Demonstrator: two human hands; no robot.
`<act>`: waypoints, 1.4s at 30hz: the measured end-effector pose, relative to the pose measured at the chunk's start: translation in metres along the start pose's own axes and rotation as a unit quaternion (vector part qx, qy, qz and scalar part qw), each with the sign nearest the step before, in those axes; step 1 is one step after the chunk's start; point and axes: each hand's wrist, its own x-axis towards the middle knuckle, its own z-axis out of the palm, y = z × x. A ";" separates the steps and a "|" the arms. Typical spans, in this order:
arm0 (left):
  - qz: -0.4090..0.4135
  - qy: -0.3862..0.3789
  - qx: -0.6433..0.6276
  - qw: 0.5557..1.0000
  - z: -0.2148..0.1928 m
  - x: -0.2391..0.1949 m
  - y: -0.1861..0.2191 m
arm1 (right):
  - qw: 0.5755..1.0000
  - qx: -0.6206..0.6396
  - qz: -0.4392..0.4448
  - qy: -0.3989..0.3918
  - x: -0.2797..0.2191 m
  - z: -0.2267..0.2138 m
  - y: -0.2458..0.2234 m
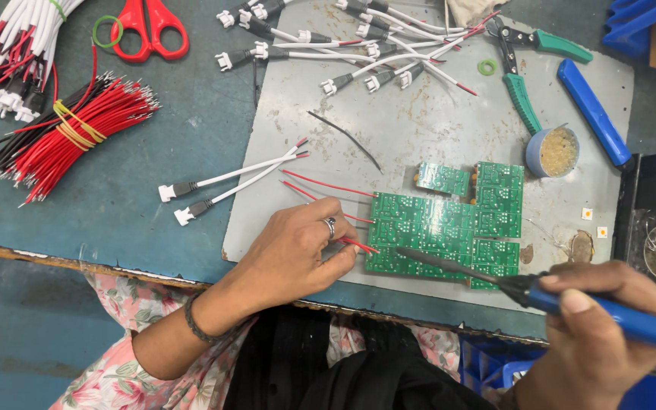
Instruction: The person solders red wires to a green circuit board using a soldering iron and solder wire. They then strip the ends of additional red wires with pliers and apply flux to the wire ends.
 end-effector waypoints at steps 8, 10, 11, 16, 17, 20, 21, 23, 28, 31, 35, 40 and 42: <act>0.015 -0.006 0.010 1.000 0.003 0.001 -0.003 | 0.983 0.026 -0.002 0.181 0.004 -0.098 0.024; 0.024 0.008 -0.004 1.000 0.006 0.001 -0.007 | 0.976 -0.016 -0.022 0.216 0.002 -0.125 0.018; 0.010 0.018 0.008 1.000 0.009 0.000 -0.008 | 0.974 -0.037 -0.014 0.225 0.001 -0.136 0.018; 0.005 0.019 0.033 0.999 0.017 -0.005 -0.023 | 0.948 -0.170 0.062 0.263 -0.008 -0.161 0.012; 0.012 0.022 0.038 0.999 0.019 -0.007 -0.027 | 0.941 -0.196 0.085 0.262 -0.008 -0.162 0.012; -0.088 0.005 0.070 0.994 0.024 -0.015 -0.035 | 0.947 -0.176 0.097 0.252 -0.008 -0.166 0.012; -0.089 0.011 0.072 0.993 0.025 -0.017 -0.037 | 0.945 -0.179 0.098 0.254 -0.007 -0.168 0.012; -0.092 0.025 0.075 0.993 0.027 -0.018 -0.039 | 0.943 -0.183 0.100 0.258 -0.007 -0.171 0.013; -0.112 0.025 0.079 0.990 0.027 -0.017 -0.037 | 0.941 -0.192 0.102 0.258 -0.011 -0.177 0.016; -0.103 0.030 0.076 0.991 0.028 -0.016 -0.034 | 0.942 -0.191 0.101 0.255 -0.012 -0.178 0.017; -0.089 0.031 0.076 0.993 0.027 -0.015 -0.033 | 0.942 -0.188 0.109 0.256 -0.012 -0.176 0.018; -0.097 0.031 0.071 0.992 0.027 -0.016 -0.033 | 0.943 -0.207 0.111 0.236 -0.008 -0.174 0.018; -0.097 0.027 0.073 0.992 0.027 -0.016 -0.033 | 0.943 -0.208 0.113 0.233 -0.007 -0.174 0.018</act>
